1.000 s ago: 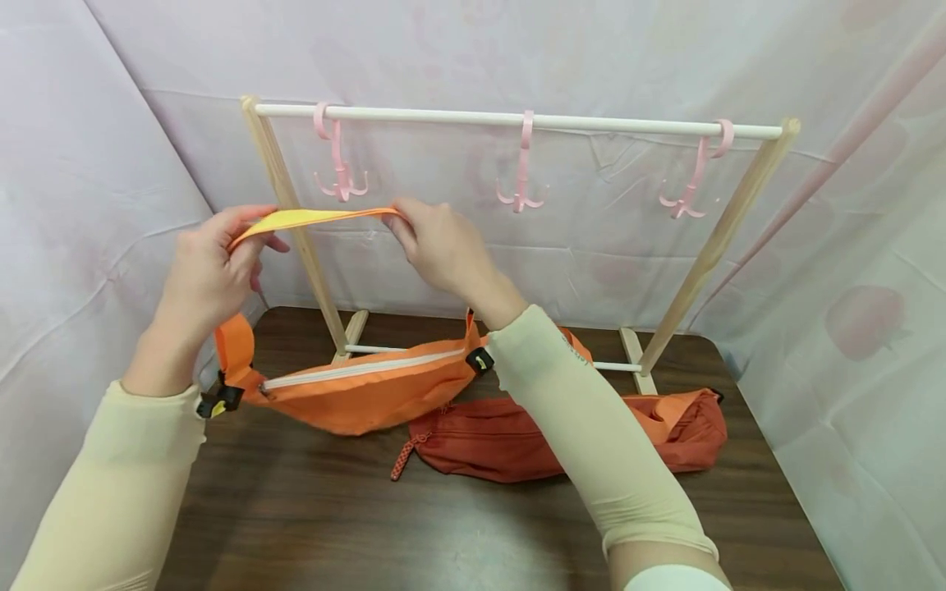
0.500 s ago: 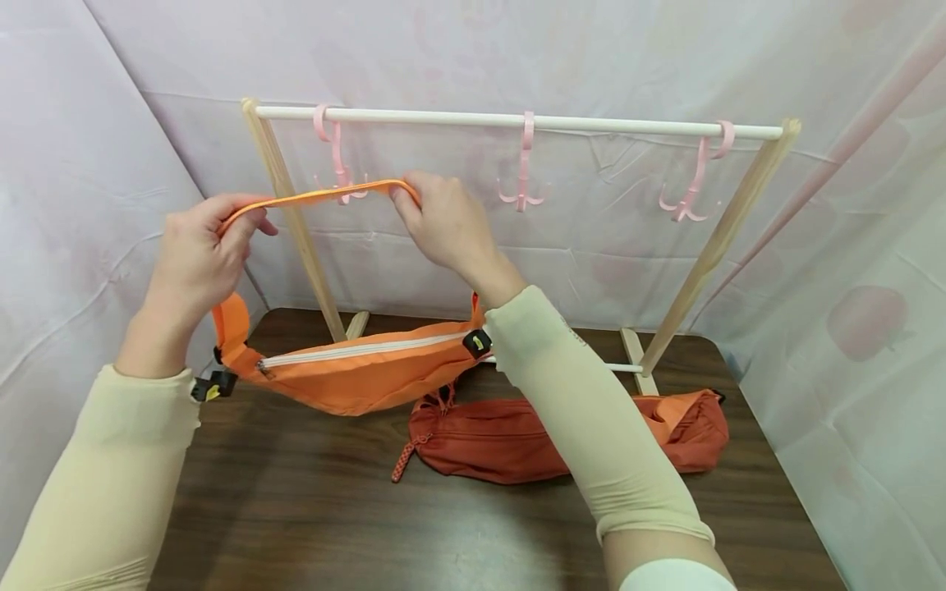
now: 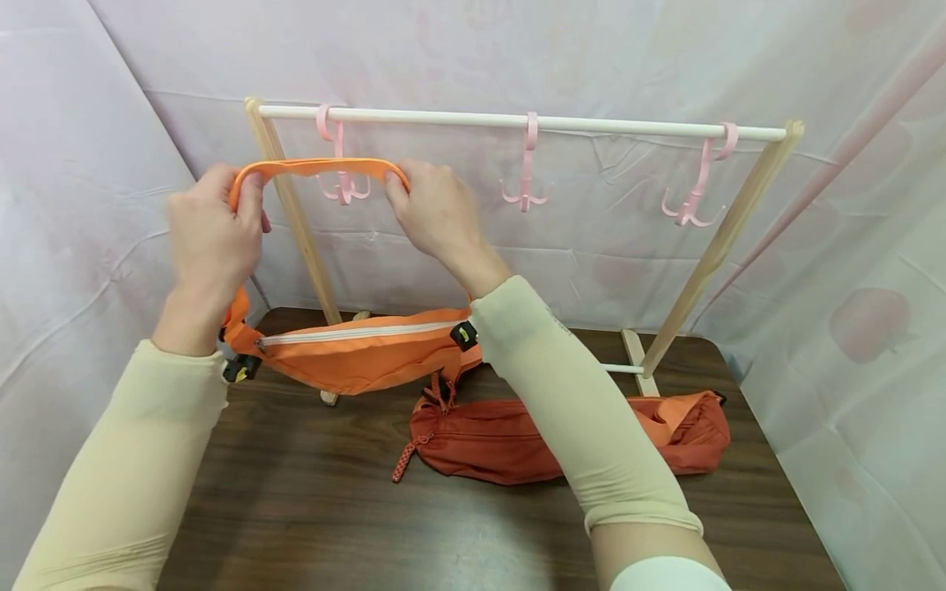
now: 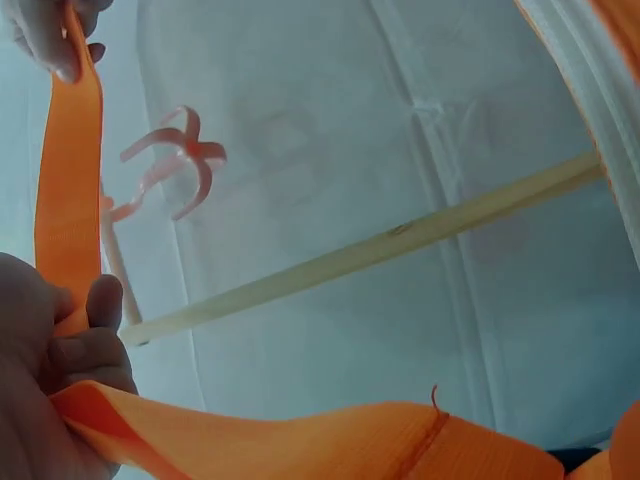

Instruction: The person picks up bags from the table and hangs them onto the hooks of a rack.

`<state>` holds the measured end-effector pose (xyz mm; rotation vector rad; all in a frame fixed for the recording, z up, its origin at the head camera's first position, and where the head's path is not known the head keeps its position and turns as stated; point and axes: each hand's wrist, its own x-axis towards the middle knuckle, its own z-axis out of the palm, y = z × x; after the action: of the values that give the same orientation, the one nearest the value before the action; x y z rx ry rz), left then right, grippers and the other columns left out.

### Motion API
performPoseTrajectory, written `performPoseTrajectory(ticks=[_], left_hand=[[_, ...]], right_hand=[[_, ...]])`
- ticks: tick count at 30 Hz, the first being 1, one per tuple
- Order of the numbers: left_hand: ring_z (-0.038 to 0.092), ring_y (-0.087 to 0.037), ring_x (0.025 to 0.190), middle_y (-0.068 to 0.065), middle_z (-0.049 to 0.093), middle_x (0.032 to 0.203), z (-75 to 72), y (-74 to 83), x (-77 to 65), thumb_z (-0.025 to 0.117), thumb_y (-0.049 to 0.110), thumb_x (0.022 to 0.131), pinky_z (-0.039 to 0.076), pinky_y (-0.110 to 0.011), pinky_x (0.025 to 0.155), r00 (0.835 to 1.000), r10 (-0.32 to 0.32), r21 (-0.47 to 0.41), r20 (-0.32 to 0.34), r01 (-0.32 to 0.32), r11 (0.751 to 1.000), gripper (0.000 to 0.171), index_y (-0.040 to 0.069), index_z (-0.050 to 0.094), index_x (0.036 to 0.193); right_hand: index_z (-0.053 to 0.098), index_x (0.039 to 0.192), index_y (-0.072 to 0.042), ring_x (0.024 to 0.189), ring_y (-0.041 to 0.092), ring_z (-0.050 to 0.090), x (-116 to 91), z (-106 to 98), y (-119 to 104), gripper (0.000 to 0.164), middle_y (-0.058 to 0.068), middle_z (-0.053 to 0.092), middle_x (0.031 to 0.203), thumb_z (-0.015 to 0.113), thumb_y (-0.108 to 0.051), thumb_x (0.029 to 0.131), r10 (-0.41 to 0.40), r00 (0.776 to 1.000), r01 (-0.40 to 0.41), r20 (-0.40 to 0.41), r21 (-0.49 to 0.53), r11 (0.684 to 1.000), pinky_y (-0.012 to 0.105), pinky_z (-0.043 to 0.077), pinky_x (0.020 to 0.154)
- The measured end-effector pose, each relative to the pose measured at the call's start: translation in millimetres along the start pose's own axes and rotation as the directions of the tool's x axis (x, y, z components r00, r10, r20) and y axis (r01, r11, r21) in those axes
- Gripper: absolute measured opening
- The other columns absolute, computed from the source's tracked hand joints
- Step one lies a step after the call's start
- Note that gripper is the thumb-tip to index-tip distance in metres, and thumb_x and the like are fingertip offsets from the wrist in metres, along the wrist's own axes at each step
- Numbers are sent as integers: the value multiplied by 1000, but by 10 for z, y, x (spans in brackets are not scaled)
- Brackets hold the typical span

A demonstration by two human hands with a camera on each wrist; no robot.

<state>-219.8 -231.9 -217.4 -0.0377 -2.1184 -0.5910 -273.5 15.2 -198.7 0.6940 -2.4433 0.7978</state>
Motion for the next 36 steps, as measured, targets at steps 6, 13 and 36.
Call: performPoseTrajectory(ticks=[6,13,36], left_hand=[[56,-35,60,-14,60,68,103,9,17,40,47,100,33,-40,51,999,-21,37,45,19,999,50,4,64,96],[55,-38,63,-15,56,68,179,18,28,38,48,100,35,-44,54,994,-51,66,97,45,997,50,4,61,94],[53,-35,58,-13,53,65,295,-205,-135,36,47,101,35,-42,50,985,-95,93,145,82,992,49,5,60,96]], right_hand=[[53,77,-15,55,19,47,31,49,23,35,3,48,64,40,-38,100,39,999,-38,16,-33,999,29,32,48],[56,83,-16,53,19,49,29,128,35,34,3,51,65,40,-39,100,55,996,-53,72,-29,998,28,35,45],[56,88,-16,50,18,49,-16,383,120,30,2,51,65,42,-39,101,-6,987,13,158,-43,999,28,35,44]])
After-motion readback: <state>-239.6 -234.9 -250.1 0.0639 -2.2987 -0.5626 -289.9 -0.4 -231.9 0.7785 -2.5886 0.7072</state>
